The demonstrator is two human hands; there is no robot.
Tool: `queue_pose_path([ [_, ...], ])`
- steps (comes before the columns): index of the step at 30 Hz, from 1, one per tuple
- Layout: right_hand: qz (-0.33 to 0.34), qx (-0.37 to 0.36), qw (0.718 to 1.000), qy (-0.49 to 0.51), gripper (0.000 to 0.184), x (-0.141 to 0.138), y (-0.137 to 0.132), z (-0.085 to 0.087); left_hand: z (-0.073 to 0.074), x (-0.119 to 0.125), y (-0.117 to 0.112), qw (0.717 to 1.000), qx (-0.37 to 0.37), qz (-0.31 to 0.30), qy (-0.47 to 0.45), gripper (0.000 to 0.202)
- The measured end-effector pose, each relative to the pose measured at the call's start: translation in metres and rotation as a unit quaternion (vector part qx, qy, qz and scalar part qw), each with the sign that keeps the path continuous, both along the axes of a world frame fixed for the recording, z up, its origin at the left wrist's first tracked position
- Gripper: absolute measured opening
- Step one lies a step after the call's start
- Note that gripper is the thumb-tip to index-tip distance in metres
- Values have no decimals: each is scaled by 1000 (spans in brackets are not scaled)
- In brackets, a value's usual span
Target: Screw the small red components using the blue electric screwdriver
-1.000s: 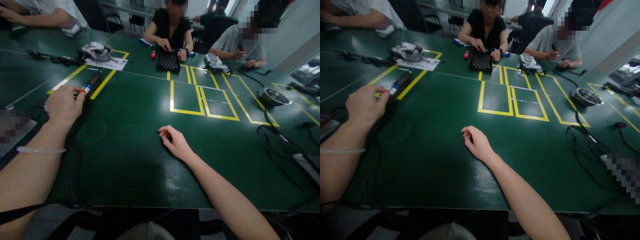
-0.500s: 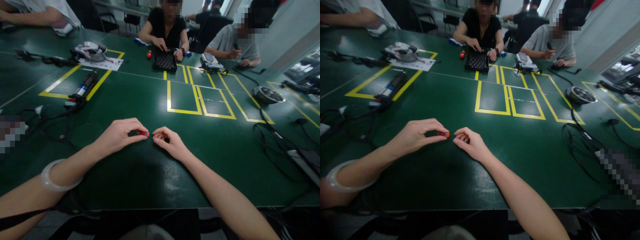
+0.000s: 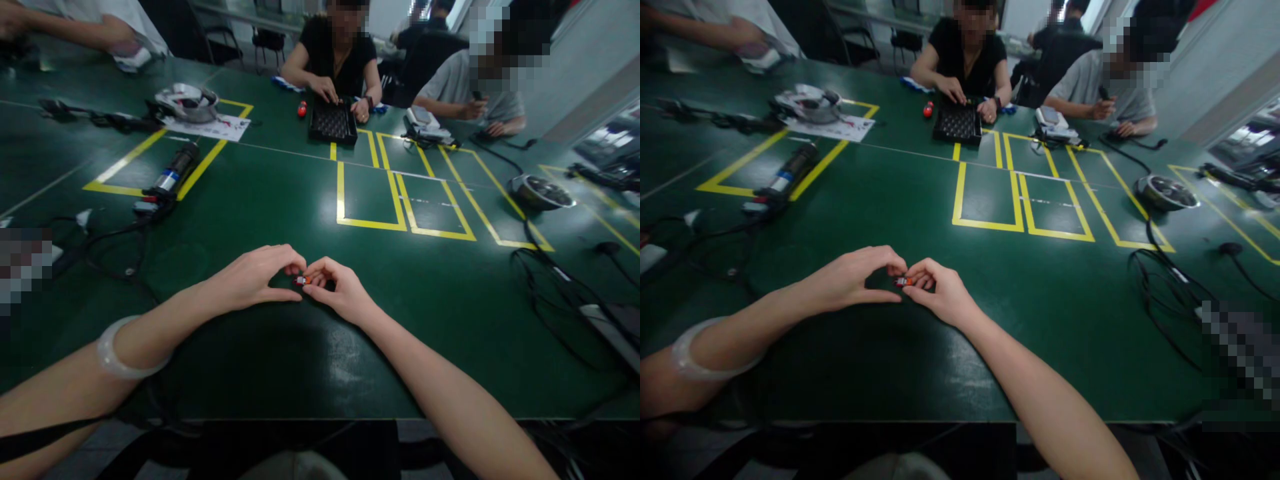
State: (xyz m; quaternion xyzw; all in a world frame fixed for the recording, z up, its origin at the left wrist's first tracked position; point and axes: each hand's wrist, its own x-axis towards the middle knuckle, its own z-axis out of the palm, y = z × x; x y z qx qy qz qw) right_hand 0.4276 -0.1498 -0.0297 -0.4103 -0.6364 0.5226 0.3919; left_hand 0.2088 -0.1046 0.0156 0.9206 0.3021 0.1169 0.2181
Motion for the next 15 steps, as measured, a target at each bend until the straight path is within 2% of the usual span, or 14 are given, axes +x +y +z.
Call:
queue_pose_path([
  [2, -17, 0, 1000, -9, 18, 3, 1, -1, 2, -12, 14, 999, 17, 38, -1, 46],
  [5, -29, 5, 999, -19, 19, 6, 3, -2, 4, -50, 45, 982, 102, 153, 35, 48],
  [7, -28, 10, 999, -27, 19, 7, 4, -2, 3, -85, 67, 951, 166, 243, 93, 54],
  [9, -23, 16, 999, -36, 19, 7, 4, -2, 1, -123, 84, 897, 194, 371, 141, 69],
  [10, -21, 20, 999, -40, 18, 7, 3, -2, -1, -140, 90, 870, 182, 428, 162, 78],
  [12, -18, 25, 998, -45, 18, 7, 3, -2, -4, -167, 101, 831, 102, 505, 210, 94],
  [15, -23, 31, 998, -50, 17, 8, 3, -2, -10, -192, 112, 808, -8, 530, 257, 105],
])
